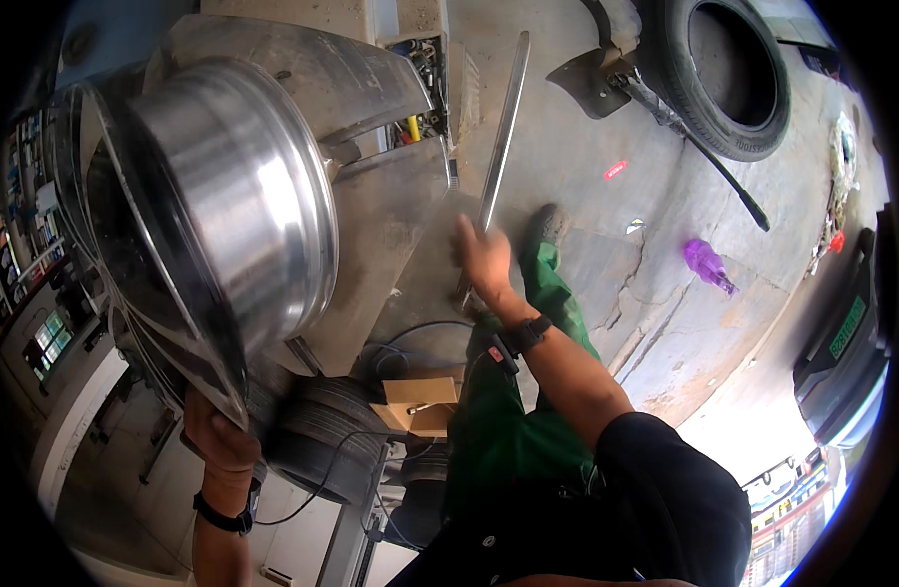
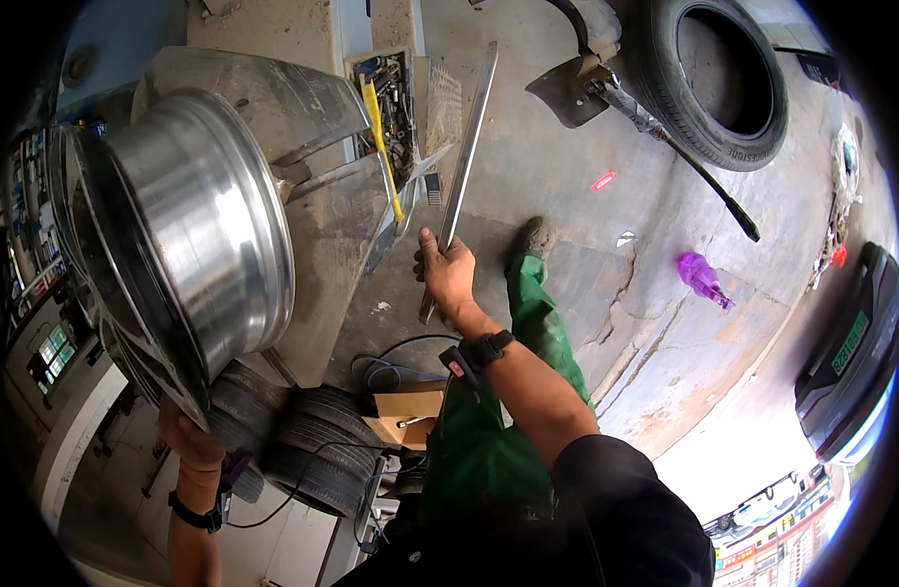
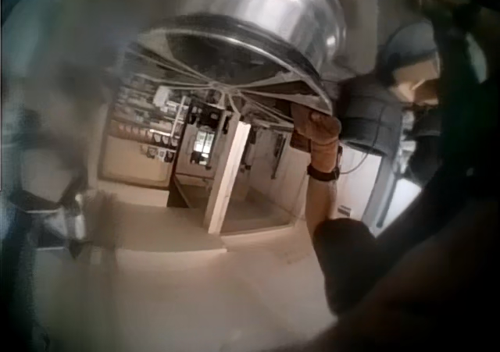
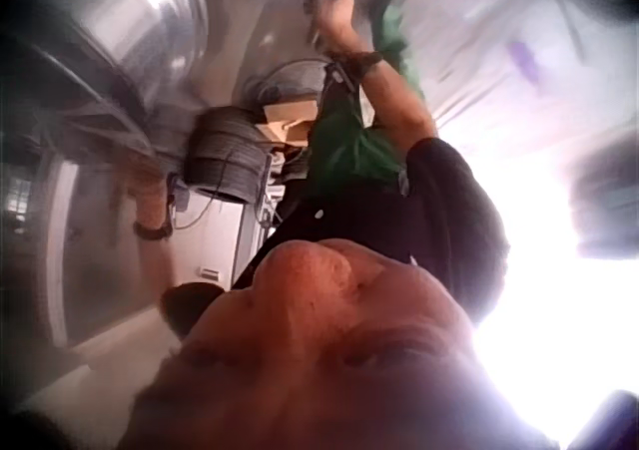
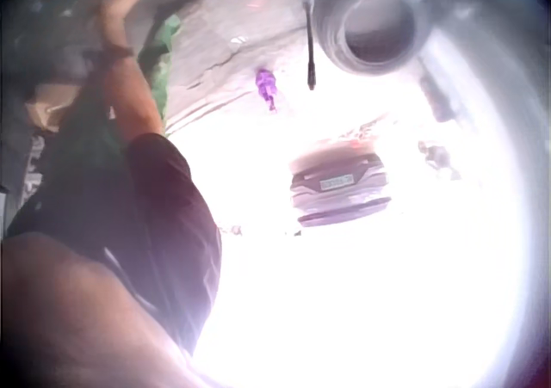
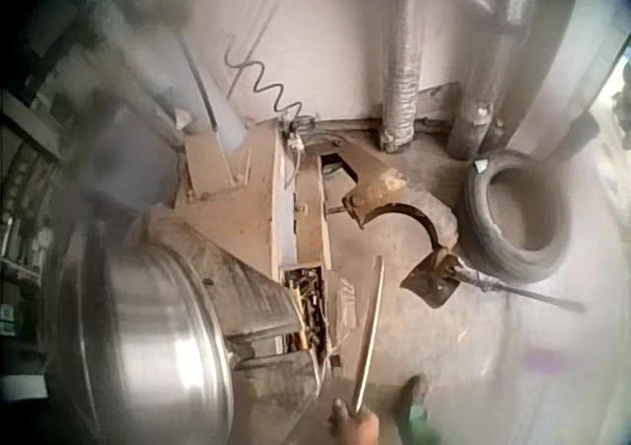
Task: The person removes a tire from a metal rim using a tire changer machine and a pry bar, then rolls the tire away and places the rim on a balancing machine to select lead weights from a tray.
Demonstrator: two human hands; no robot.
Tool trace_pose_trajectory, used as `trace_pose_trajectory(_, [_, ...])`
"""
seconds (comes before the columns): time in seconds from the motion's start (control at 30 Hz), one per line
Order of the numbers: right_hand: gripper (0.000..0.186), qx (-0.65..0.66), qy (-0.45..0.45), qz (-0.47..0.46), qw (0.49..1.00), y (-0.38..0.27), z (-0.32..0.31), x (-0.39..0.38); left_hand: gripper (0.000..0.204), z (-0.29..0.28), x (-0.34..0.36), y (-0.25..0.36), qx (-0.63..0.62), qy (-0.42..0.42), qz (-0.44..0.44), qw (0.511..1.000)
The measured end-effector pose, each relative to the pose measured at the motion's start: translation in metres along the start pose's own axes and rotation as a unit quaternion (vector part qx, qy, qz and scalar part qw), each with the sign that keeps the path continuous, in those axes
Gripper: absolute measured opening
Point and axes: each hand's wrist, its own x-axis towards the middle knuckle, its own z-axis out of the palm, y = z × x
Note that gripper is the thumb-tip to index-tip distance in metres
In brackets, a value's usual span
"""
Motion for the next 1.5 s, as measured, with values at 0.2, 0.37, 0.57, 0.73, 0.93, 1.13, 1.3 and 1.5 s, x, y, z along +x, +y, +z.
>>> trace_pose_trajectory(0.2, [0.017,-0.048,-0.092,0.090,0.991,0.036,-0.034,-0.020,0.018,0.007,0.001,0.005,-0.004,0.104,0.011,0.994])
trace_pose_trajectory(0.37, [0.012,0.073,-0.159,0.475,0.862,0.035,-0.038,-0.094,0.007,0.001,-0.005,0.015,0.001,0.259,-0.006,0.966])
trace_pose_trajectory(0.57, [0.016,-0.285,-0.268,0.328,0.860,0.026,0.009,-0.249,0.031,0.026,-0.074,0.054,-0.169,0.473,-0.118,0.857])
trace_pose_trajectory(0.73, [0.025,-0.443,-0.418,0.128,0.783,0.045,0.055,-0.352,0.041,0.054,-0.249,0.096,-0.363,0.353,-0.415,0.756])
trace_pose_trajectory(0.93, [0.019,-0.573,-0.603,-0.074,0.549,0.104,0.135,-0.403,0.049,0.086,-0.376,0.098,-0.504,0.281,-0.498,0.647])
trace_pose_trajectory(1.13, [0.019,-0.489,-0.339,0.346,0.726,0.154,0.185,-0.350,0.025,0.138,-0.508,0.105,-0.321,0.460,-0.551,0.618])
trace_pose_trajectory(1.3, [0.017,-0.526,-0.298,0.392,0.693,0.178,0.191,-0.313,0.034,0.281,-0.677,0.214,-0.345,0.364,-0.814,0.294])
trace_pose_trajectory(1.5, [0.024,-0.503,-0.202,0.339,0.769,0.160,0.155,-0.302,0.036,0.344,-0.751,0.416,-0.502,0.231,-0.815,-0.174])
